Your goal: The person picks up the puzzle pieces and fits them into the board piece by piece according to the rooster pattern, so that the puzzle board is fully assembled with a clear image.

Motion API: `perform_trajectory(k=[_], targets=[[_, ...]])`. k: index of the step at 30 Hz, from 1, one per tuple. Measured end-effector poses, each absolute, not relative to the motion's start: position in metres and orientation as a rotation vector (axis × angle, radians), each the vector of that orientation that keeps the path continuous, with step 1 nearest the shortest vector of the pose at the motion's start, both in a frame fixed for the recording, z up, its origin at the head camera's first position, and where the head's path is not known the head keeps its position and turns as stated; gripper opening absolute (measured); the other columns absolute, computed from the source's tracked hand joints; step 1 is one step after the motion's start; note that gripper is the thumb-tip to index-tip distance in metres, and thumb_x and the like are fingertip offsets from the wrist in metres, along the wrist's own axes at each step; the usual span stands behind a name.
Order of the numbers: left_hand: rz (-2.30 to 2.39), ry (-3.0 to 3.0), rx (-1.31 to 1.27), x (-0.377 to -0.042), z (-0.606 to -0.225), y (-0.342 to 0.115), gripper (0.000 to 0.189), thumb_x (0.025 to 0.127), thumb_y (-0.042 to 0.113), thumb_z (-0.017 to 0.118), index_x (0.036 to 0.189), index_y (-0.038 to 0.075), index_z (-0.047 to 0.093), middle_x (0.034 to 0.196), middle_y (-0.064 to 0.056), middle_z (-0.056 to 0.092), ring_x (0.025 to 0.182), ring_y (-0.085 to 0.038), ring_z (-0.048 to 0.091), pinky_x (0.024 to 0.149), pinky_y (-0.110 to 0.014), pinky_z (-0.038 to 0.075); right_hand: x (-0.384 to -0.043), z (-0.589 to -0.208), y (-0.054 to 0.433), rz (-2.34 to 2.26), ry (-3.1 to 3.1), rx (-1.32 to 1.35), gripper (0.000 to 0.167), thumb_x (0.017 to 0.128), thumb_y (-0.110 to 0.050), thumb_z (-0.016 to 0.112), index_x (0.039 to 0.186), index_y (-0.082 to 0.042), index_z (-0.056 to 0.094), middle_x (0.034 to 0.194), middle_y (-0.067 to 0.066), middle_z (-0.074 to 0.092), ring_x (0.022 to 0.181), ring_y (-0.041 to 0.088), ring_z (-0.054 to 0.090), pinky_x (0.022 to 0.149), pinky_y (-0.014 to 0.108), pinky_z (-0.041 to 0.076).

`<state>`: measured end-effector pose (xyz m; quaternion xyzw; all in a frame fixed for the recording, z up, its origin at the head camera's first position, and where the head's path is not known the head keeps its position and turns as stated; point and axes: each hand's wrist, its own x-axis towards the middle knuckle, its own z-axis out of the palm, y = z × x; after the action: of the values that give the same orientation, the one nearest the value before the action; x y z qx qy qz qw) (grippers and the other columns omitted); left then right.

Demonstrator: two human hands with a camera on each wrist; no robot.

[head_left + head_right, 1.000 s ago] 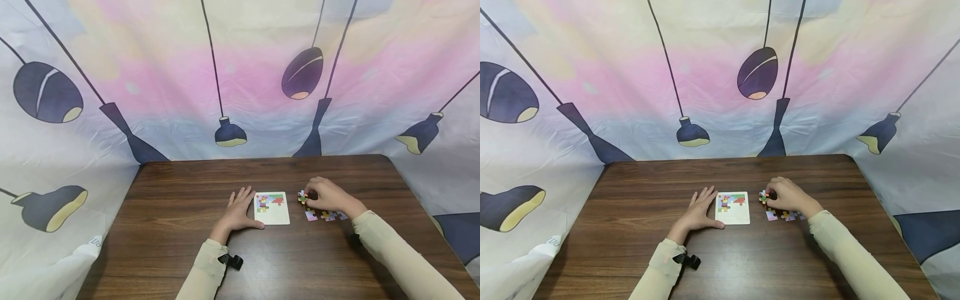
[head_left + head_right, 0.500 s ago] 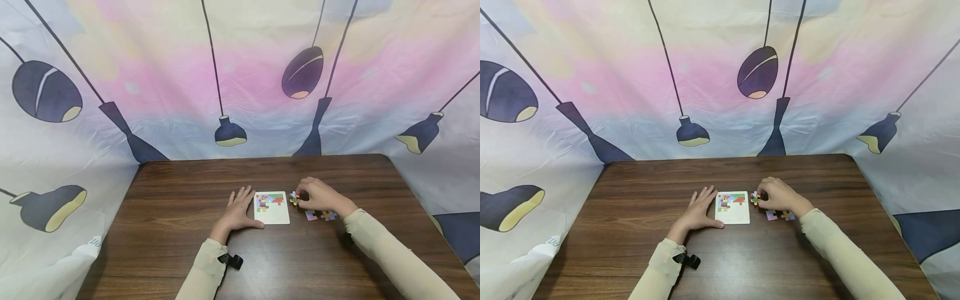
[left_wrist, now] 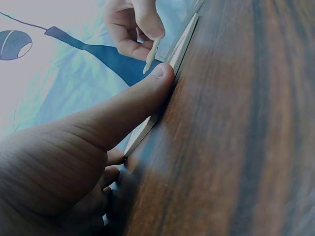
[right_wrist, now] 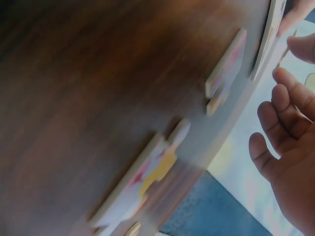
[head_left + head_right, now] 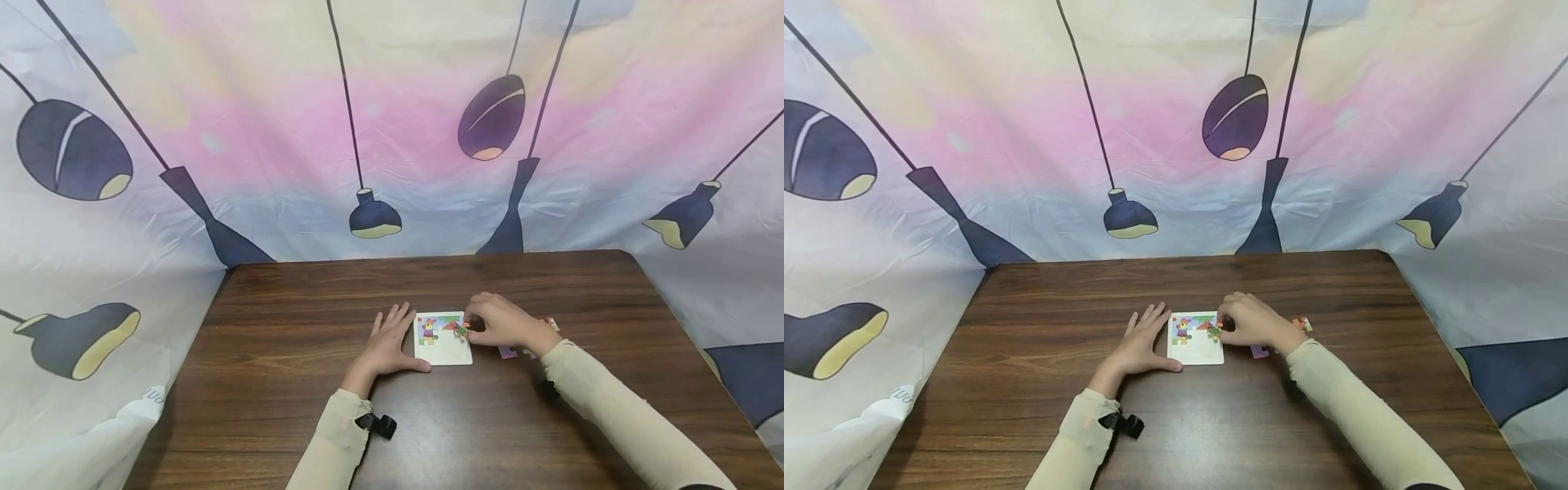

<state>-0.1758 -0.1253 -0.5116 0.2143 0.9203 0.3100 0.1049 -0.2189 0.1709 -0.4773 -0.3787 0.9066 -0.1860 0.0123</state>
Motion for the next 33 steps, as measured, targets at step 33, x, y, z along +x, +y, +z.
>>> perform_trajectory(k=[33], targets=[[0.918, 2.706, 0.626, -0.175, -0.511, -0.127, 0.121, 0.077, 0.055, 0.092, 0.168, 0.007, 0.028, 0.175, -0.014, 0.016, 0.163, -0.033, 0.004, 0.129, -0.058, -0.003, -0.217, -0.481, 0.133, -0.547, 2.746, -1.287, 0.012, 0.085, -0.021, 0.080, 0.093, -0.015, 0.075, 0.089, -0.007, 0.062, 0.083, 0.013, 0.055, 0.080, 0.040, 0.051]])
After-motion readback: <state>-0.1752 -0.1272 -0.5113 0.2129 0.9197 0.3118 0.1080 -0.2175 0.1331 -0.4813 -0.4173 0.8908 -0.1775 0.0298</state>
